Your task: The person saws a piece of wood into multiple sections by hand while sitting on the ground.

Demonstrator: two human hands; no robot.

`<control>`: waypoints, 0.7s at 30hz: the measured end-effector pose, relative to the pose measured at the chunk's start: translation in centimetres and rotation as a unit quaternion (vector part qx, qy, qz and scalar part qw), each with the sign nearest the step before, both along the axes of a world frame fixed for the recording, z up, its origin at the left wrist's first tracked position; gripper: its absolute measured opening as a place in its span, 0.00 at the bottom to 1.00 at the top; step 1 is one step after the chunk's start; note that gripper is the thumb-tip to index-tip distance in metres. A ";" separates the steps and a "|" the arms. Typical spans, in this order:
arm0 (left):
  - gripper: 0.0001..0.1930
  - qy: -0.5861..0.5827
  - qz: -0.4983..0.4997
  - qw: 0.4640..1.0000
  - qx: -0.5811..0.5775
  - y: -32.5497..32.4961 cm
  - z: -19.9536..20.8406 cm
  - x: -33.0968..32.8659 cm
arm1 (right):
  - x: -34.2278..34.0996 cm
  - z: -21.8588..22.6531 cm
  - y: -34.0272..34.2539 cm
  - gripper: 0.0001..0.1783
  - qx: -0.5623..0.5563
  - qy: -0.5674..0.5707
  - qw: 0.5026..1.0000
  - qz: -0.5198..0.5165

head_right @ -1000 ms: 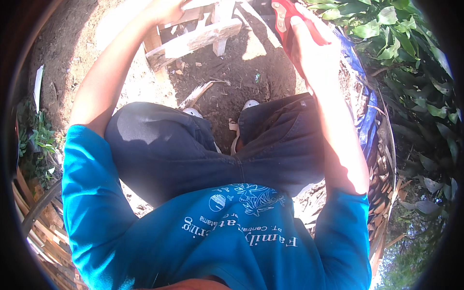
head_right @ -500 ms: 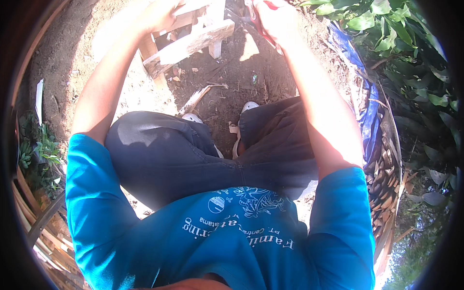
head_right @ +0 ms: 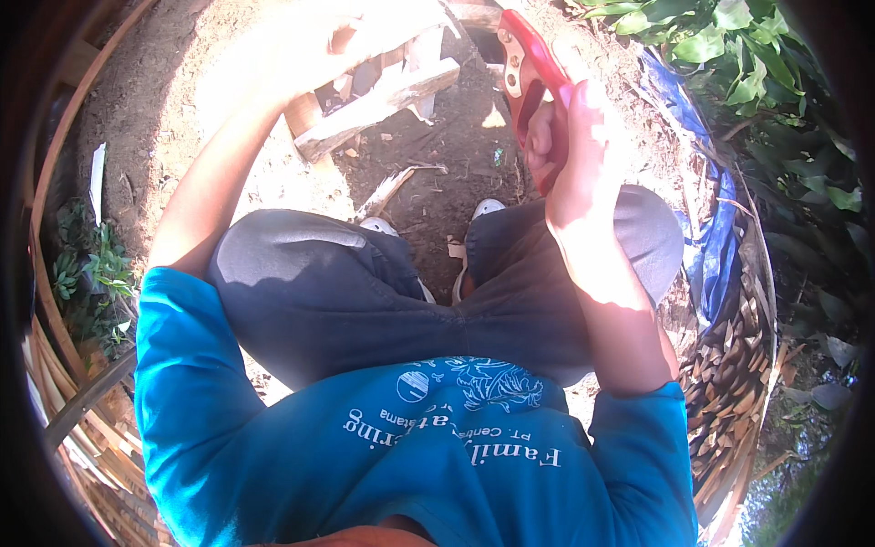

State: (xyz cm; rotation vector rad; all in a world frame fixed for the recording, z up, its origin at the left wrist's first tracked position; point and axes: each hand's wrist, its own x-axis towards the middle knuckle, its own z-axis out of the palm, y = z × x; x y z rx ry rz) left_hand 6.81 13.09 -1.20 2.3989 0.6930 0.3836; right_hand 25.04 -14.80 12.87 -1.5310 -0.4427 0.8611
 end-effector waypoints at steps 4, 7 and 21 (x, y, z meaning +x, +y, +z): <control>0.23 0.030 -0.017 0.999 0.017 -0.7 0.0 0.1 | -1.6 -0.7 0.0 0.32 -0.057 -0.034 0.997 0.036; 0.24 -0.082 -0.059 0.992 0.079 -0.8 1.4 1.2 | -1.2 -2.3 -0.4 0.28 -0.017 -0.021 0.998 0.056; 0.26 -0.163 -0.099 0.979 0.078 0.1 -1.0 3.7 | -0.5 -3.2 0.5 0.26 -0.017 0.039 0.992 0.122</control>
